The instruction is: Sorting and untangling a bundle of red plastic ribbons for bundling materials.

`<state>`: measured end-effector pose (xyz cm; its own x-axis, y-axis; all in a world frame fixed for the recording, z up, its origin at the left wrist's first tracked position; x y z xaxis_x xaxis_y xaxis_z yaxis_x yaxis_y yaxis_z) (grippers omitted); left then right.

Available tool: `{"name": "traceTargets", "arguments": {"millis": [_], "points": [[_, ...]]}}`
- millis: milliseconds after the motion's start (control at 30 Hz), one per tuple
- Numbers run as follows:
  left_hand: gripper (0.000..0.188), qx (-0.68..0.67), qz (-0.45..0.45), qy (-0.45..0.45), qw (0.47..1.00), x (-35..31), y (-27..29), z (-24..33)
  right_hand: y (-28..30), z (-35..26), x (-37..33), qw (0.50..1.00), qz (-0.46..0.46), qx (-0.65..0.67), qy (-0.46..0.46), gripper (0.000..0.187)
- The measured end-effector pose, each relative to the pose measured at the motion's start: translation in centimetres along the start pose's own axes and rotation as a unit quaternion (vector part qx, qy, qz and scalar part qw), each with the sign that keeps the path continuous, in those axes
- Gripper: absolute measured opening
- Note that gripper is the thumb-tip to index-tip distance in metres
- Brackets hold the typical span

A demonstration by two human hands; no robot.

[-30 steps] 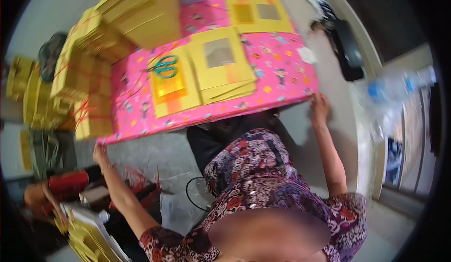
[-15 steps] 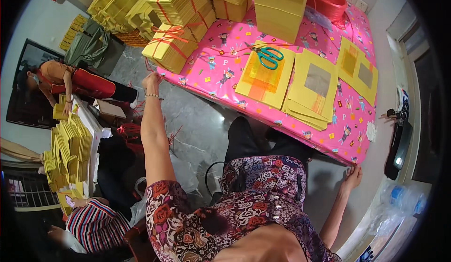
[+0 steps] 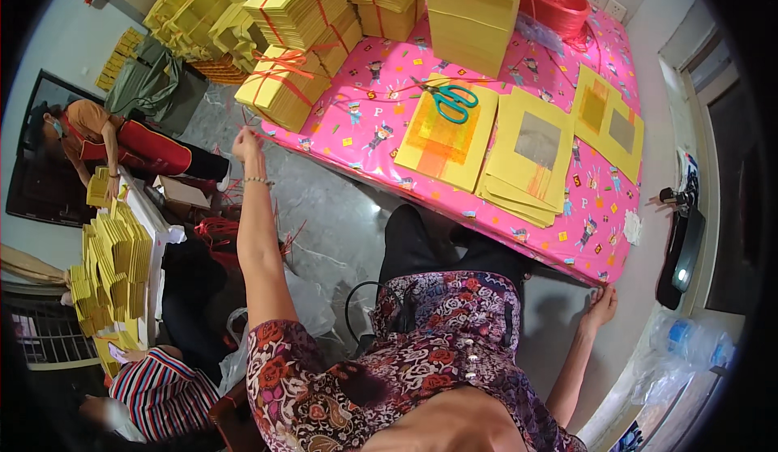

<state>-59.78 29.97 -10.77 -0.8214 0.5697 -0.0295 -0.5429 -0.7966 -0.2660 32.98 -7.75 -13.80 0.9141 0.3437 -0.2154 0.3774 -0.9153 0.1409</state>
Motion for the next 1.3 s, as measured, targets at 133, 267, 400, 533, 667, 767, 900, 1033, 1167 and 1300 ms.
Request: {"name": "traceTargets", "arguments": {"millis": [133, 267, 400, 533, 667, 767, 900, 1033, 1167, 1300], "points": [[0.014, -0.068, 0.043, -0.143, 0.986, -3.0, -0.5, 6.1, 0.1, -0.7, -0.5, 0.996, -0.032, -0.017, 0.079, 0.022], [0.015, -0.092, -0.077, -0.255, 0.959, -10.8, -4.5, 15.3, -1.0, -2.2, -3.3, 0.962, 0.119, -0.166, 0.181, 0.030], [0.014, -0.025, -0.268, -0.278, 0.922, -19.0, -7.4, 22.5, -7.3, -8.5, -8.9, 0.918, 0.060, -0.187, 0.343, 0.033], [0.009, 0.021, -0.450, -0.247, 0.858, -27.2, -9.0, 26.5, -17.5, -13.7, -15.1, 0.901, -0.178, -0.137, 0.373, 0.033], [0.008, 0.183, -0.542, -0.361, 0.737, -35.1, -11.0, 29.3, -26.0, -20.5, -24.3, 0.792, -0.346, -0.101, 0.493, 0.046], [0.013, 0.221, -0.606, -0.364, 0.672, -39.2, -12.1, 29.3, -30.1, -24.3, -30.5, 0.693, -0.413, -0.055, 0.589, 0.061], [0.012, 0.247, -0.647, -0.333, 0.640, -40.3, -11.7, 28.9, -32.5, -25.5, -34.6, 0.607, -0.509, -0.011, 0.610, 0.042], [0.008, 0.267, -0.543, -0.259, 0.753, -34.3, -10.1, 27.2, -33.1, -22.4, -35.4, 0.575, -0.661, -0.031, 0.480, 0.017], [0.011, 0.211, -0.475, -0.114, 0.847, -23.3, -5.9, 20.1, -34.1, -18.9, -33.3, 0.586, -0.642, -0.141, 0.473, 0.018], [0.015, 0.190, -0.364, -0.039, 0.911, -13.9, -0.8, 11.3, -36.0, -15.0, -32.7, 0.590, -0.602, -0.163, 0.512, 0.017]]}}
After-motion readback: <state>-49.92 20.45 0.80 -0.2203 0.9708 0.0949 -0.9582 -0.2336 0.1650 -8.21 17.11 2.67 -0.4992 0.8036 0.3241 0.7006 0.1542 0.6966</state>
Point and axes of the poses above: each hand's wrist, its own x-axis towards the middle knuckle, its own y-axis out of the back of the hand, z = x × y, the point moved 5 cm from there along x, towards the middle knuckle, and after that the axes turned 13 degrees about -x, right-handed, at the moved point
